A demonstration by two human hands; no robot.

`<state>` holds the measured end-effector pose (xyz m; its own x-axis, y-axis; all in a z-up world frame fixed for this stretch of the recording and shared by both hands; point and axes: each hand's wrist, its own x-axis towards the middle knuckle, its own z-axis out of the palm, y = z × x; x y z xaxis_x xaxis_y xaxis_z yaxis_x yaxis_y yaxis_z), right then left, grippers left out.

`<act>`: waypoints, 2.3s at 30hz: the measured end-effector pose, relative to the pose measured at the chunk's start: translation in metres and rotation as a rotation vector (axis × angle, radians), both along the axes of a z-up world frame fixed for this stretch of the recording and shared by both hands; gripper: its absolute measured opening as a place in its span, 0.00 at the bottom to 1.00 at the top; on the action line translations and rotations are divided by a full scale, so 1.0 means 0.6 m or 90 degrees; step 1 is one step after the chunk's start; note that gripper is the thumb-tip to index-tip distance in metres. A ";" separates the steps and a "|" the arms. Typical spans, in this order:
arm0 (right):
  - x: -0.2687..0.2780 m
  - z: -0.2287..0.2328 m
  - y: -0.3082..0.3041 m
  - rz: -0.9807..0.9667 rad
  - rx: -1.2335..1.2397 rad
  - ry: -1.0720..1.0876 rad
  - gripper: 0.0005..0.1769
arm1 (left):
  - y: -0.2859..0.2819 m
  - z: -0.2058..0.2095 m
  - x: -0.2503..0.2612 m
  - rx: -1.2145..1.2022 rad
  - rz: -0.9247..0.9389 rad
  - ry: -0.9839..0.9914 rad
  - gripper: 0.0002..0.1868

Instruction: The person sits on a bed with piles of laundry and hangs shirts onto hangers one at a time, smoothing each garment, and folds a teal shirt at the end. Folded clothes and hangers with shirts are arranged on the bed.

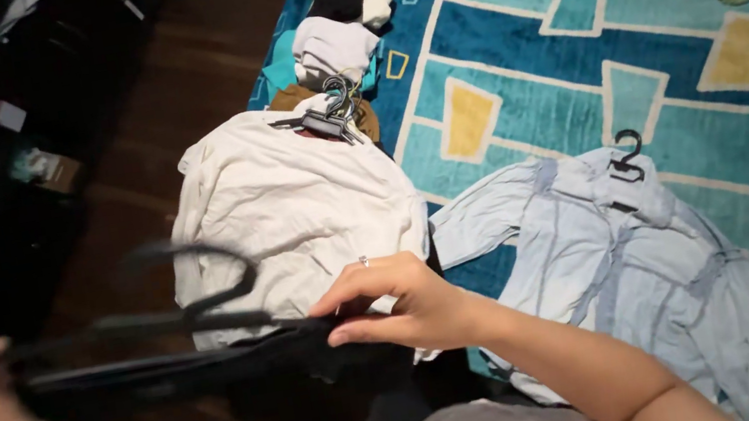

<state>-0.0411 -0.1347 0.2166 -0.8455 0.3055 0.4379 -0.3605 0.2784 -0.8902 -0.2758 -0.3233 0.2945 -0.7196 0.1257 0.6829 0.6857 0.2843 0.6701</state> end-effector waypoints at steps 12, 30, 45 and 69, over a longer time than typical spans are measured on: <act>-0.185 -0.230 0.096 -0.359 -0.078 -0.197 0.14 | 0.247 -0.237 -0.286 -0.282 -0.255 0.061 0.09; -0.264 -0.375 0.241 -0.636 0.030 -0.334 0.19 | 0.480 -0.387 -0.288 -0.330 -0.465 -0.064 0.06; -0.309 -0.508 0.374 -0.540 0.185 -0.640 0.29 | 0.544 -0.670 -0.261 -0.702 -0.457 -0.129 0.55; -0.081 -0.592 0.252 -0.456 0.199 -0.750 0.36 | 0.488 -0.795 -0.155 -0.827 -0.350 0.002 0.57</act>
<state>-0.0899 0.0165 -0.1386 -0.4642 0.8413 -0.2768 0.8413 0.3212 -0.4347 -0.3687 -0.0306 -0.1822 -0.3723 0.9185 -0.1330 0.9107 0.3892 0.1387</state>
